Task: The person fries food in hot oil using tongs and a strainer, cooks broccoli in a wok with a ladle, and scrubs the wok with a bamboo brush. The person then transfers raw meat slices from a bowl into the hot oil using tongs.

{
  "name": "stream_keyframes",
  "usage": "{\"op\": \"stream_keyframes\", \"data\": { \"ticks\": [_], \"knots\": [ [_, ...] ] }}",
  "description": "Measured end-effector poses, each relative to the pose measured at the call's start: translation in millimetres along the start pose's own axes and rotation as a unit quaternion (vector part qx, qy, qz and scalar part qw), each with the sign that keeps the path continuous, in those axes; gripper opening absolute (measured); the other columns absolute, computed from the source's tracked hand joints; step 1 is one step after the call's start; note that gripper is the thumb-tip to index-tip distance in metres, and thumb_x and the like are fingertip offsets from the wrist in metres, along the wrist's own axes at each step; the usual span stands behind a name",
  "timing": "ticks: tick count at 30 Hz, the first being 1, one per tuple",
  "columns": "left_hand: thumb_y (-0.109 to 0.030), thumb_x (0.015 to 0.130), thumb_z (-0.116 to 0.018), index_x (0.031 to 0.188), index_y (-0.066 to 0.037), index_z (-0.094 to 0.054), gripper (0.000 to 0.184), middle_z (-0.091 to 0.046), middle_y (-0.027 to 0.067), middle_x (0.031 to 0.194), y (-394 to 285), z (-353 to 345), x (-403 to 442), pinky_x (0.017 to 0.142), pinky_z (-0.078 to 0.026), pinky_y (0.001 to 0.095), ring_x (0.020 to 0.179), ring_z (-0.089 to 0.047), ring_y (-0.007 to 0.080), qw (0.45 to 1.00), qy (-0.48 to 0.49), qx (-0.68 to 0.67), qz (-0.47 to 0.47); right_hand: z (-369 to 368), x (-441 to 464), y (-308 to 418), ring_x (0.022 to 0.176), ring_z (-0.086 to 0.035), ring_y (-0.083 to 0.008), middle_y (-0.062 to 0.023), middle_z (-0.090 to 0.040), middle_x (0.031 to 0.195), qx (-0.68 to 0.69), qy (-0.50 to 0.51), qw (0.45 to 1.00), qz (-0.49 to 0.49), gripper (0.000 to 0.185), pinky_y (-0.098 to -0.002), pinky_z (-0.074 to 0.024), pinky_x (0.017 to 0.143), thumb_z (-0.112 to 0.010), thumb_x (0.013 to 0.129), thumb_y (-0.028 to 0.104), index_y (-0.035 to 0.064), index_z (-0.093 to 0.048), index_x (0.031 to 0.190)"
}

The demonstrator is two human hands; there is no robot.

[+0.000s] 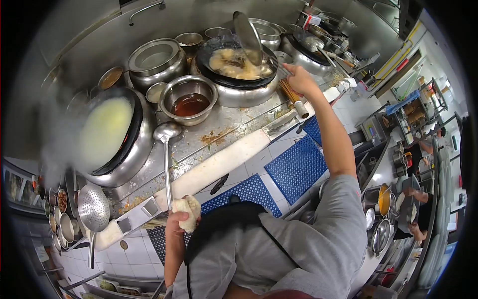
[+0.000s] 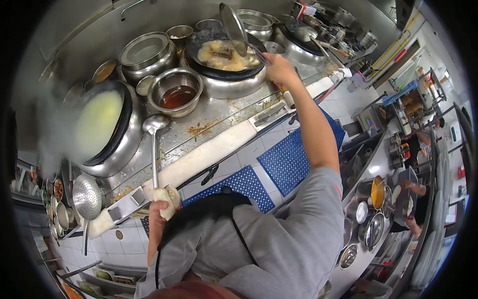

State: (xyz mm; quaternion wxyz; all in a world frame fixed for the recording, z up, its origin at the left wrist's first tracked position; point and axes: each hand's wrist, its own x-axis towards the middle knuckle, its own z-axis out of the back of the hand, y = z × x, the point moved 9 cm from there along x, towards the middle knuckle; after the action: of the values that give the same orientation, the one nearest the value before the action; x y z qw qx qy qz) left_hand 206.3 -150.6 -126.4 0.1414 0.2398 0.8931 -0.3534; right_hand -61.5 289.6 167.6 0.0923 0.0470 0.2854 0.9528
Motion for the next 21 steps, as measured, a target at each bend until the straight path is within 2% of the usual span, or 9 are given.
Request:
{"op": "stream_keyframes", "data": {
  "ticks": [4,7,10,12,13,14,16,19,21],
  "knots": [
    [-0.011,0.05,-0.071,0.128,0.001,-0.047,0.083,-0.061,0.0222,0.087,-4,-15,2,0.046,-0.055,0.0439,0.059,-0.063,0.0347,1.0,0.016,0.0,0.006,-3,18,-28,0.047,-0.06,-0.0209,-0.0162,-0.064,0.067,-0.024,-0.086,0.996,-0.015,0.048,-0.0338,-0.0459,0.043,-0.047,0.08,0.002,0.0044,-0.058,0.127],
    [-0.011,0.05,-0.071,0.129,0.001,-0.046,0.084,-0.061,0.022,0.085,-12,-29,-2,0.046,-0.054,0.044,0.06,-0.063,0.035,1.0,0.028,-0.003,0.007,-41,41,-56,0.051,-0.063,-0.0208,-0.0185,-0.065,0.073,-0.048,-0.106,0.993,-0.033,0.03,-0.0348,-0.0466,0.042,-0.047,0.083,0.003,0.0006,-0.063,0.107],
    [-0.011,0.05,-0.072,0.129,0.0,-0.046,0.084,-0.061,0.0222,0.085,-15,-28,-4,0.047,-0.054,0.0438,0.062,-0.064,0.0354,0.999,0.034,-0.009,-0.009,-98,26,-67,0.05,-0.06,-0.0211,-0.0183,-0.063,0.073,0.224,-0.033,0.965,-0.131,0.019,-0.0358,-0.0446,0.039,-0.044,0.088,0.004,0.0012,-0.057,0.101],
    [-0.011,0.05,-0.073,0.129,0.0,-0.047,0.084,-0.061,0.0226,0.086,-13,-24,-7,0.047,-0.055,0.0436,0.062,-0.064,0.0354,0.999,0.039,-0.024,-0.013,-135,13,-64,0.046,-0.054,-0.0196,-0.015,-0.057,0.067,0.426,-0.019,0.886,-0.181,0.02,-0.0349,-0.0408,0.036,-0.039,0.092,0.004,0.0056,-0.052,0.108],
    [-0.011,0.05,-0.073,0.129,0.0,-0.047,0.084,-0.061,0.0227,0.086,-12,-22,-9,0.048,-0.055,0.0435,0.062,-0.064,0.0354,0.999,0.038,-0.032,-0.015,-149,0,-53,0.044,-0.045,-0.015,-0.011,-0.053,0.065,0.513,-0.006,0.831,-0.216,0.014,-0.0292,-0.0344,0.036,-0.035,0.097,0.003,0.0117,-0.046,0.101],
    [-0.011,0.05,-0.073,0.128,0.0,-0.047,0.083,-0.061,0.0229,0.086,-12,-19,-12,0.048,-0.055,0.0436,0.062,-0.064,0.0353,0.999,0.03,-0.039,-0.017,-173,9,-61,0.048,-0.044,-0.0136,-0.0093,-0.053,0.067,0.584,0.018,0.778,-0.232,0.011,-0.0259,-0.0328,0.038,-0.039,0.097,0.005,0.0134,-0.046,0.097],
    [-0.011,0.05,-0.074,0.128,0.0,-0.047,0.083,-0.061,0.0228,0.086,-14,-19,-20,0.049,-0.055,0.0439,0.062,-0.064,0.0352,0.999,0.003,-0.039,-0.025,-199,24,-62,0.049,-0.042,-0.0127,-0.0081,-0.052,0.067,0.644,0.066,0.733,-0.209,0.011,-0.0239,-0.0304,0.04,-0.04,0.097,0.006,0.0143,-0.047,0.1],
    [-0.011,0.05,-0.075,0.127,0.001,-0.048,0.082,-0.061,0.0221,0.086,-17,-17,-29,0.05,-0.055,0.0441,0.062,-0.064,0.0351,0.998,-0.026,-0.027,-0.044,-214,54,-65,0.046,-0.042,-0.0139,-0.0091,-0.054,0.065,0.682,0.121,0.699,-0.179,0.011,-0.0268,-0.0337,0.039,-0.042,0.097,0.005,0.0117,-0.05,0.1],
    [-0.012,0.05,-0.075,0.126,0.001,-0.048,0.082,-0.061,0.0216,0.087,-14,-9,-26,0.05,-0.055,0.0441,0.062,-0.064,0.0351,0.998,-0.012,-0.029,-0.052,-205,62,-70,0.047,-0.04,-0.0123,-0.0063,-0.052,0.065,0.647,0.142,0.735,-0.145,0.011,-0.0248,-0.0304,0.039,-0.042,0.097,0.006,0.0105,-0.049,0.104]
  ]
}}
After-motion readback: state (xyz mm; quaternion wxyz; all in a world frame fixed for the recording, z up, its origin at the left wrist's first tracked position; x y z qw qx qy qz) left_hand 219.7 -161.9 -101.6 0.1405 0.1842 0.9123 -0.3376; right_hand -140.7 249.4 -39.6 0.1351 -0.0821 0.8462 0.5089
